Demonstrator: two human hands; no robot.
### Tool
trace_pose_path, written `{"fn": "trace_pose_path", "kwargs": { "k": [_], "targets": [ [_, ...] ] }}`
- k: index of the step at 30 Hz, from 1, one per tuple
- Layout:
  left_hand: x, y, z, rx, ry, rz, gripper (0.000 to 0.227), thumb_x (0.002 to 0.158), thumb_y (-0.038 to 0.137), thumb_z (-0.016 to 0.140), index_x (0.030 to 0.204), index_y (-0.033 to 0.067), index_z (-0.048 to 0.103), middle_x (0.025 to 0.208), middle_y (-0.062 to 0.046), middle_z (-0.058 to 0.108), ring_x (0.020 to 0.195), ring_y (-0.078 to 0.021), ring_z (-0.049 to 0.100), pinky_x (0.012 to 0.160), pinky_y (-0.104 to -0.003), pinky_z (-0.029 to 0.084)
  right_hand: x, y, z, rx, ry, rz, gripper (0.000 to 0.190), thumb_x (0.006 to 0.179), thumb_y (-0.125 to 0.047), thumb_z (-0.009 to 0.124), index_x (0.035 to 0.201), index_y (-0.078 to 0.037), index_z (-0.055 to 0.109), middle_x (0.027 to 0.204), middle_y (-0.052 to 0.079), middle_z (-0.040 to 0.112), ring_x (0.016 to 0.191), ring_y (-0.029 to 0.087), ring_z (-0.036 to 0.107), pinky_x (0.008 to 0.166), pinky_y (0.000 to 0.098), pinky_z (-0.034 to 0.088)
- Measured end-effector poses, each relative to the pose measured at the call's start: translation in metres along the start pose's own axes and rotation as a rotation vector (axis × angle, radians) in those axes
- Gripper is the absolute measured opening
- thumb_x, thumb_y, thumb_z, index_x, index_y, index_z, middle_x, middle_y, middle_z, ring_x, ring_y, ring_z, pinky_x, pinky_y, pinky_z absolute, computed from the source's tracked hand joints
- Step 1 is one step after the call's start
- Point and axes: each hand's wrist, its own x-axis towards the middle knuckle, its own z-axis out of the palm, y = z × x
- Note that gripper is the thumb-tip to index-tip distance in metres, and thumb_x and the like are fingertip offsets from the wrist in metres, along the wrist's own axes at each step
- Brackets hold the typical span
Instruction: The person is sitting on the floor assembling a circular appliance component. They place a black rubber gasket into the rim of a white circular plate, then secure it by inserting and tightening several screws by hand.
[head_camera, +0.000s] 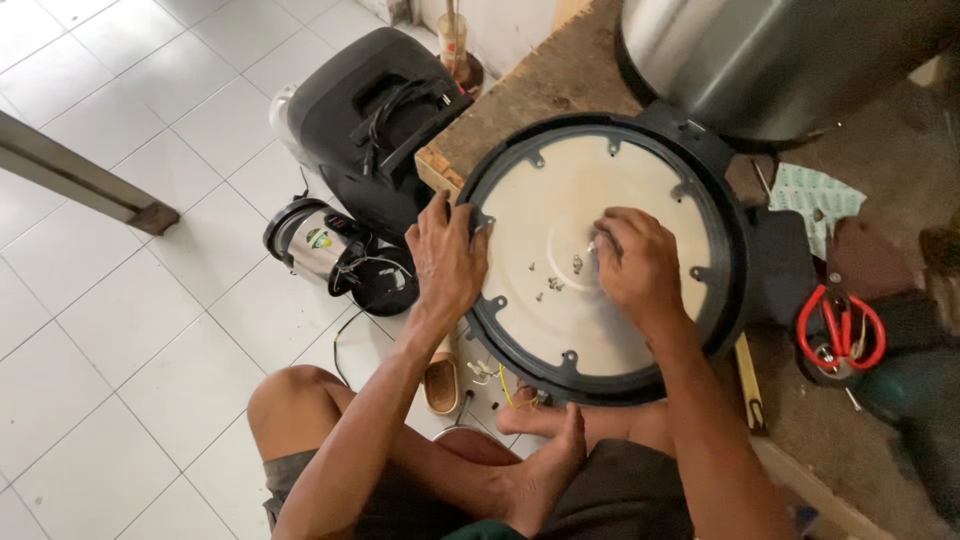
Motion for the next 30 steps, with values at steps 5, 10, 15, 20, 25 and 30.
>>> {"fn": "trace_pose_path", "kwargs": {
  "k": [5, 10, 15, 20, 25, 30],
  "targets": [
    [0.0, -0.004, 0.006, 0.036, 0.032, 0.052, 0.03, 0.103, 0.03, 0.077, 0.125, 0.0103, 0.071, 0.148, -0.019, 0.058, 0.143, -0.0419, 0.057, 0.11, -0.063, 0.044, -0.003, -0.013, -0.006, -0.031, -0.032, 0.021, 0.026, 0.106, -0.029, 0.078, 0.119, -0.008, 0.082, 0.137, 0.019, 0.076, 0.136, 0.041, 0.069, 0.107, 0.056, 0.054],
    [0.005, -0.004, 0.003, 0.12, -0.005, 0.065, 0.026, 0.101, 0.024, 0.08, 0.12, 0.0092, 0.069, 0.146, -0.018, 0.057, 0.142, -0.0397, 0.056, 0.107, -0.06, 0.043, -0.007, 0.002, 0.007, -0.062, -0.029, -0.063, 0.021, 0.106, -0.027, 0.08, 0.118, -0.01, 0.078, 0.141, 0.016, 0.075, 0.139, 0.039, 0.069, 0.109, 0.0523, 0.054],
    [0.001, 0.003, -0.009, 0.189, -0.051, 0.022, 0.027, 0.106, 0.029, 0.078, 0.117, 0.0075, 0.066, 0.144, -0.02, 0.057, 0.139, -0.0386, 0.056, 0.106, -0.058, 0.043, -0.015, 0.003, 0.014, 0.005, 0.071, -0.136, 0.017, 0.11, -0.022, 0.075, 0.11, -0.005, 0.072, 0.137, 0.018, 0.077, 0.135, 0.04, 0.071, 0.111, 0.0504, 0.054],
    [0.005, -0.007, 0.004, 0.261, 0.0, 0.064, 0.021, 0.101, 0.025, 0.08, 0.111, 0.0091, 0.068, 0.138, -0.015, 0.057, 0.135, -0.0365, 0.057, 0.104, -0.058, 0.042, -0.018, -0.002, 0.01, 0.01, 0.092, -0.129, 0.019, 0.111, -0.02, 0.074, 0.111, -0.002, 0.07, 0.137, 0.021, 0.076, 0.136, 0.042, 0.071, 0.113, 0.0533, 0.053],
    [0.011, -0.015, 0.013, 0.304, 0.063, 0.125, 0.016, 0.094, 0.024, 0.077, 0.1, 0.0127, 0.069, 0.125, -0.01, 0.061, 0.125, -0.0323, 0.058, 0.099, -0.055, 0.04, -0.02, 0.005, 0.018, -0.007, 0.103, -0.119, 0.021, 0.112, -0.023, 0.074, 0.112, -0.002, 0.071, 0.139, 0.02, 0.076, 0.138, 0.041, 0.07, 0.117, 0.0544, 0.051],
    [0.018, -0.017, 0.014, 0.244, 0.068, 0.057, 0.02, 0.1, 0.033, 0.073, 0.1, 0.0142, 0.067, 0.117, -0.007, 0.06, 0.114, -0.0308, 0.059, 0.093, -0.052, 0.04, -0.02, 0.0, 0.013, 0.025, 0.116, -0.111, 0.02, 0.112, -0.021, 0.074, 0.112, -0.001, 0.07, 0.139, 0.022, 0.075, 0.139, 0.043, 0.069, 0.118, 0.0569, 0.051]
  ]
}}
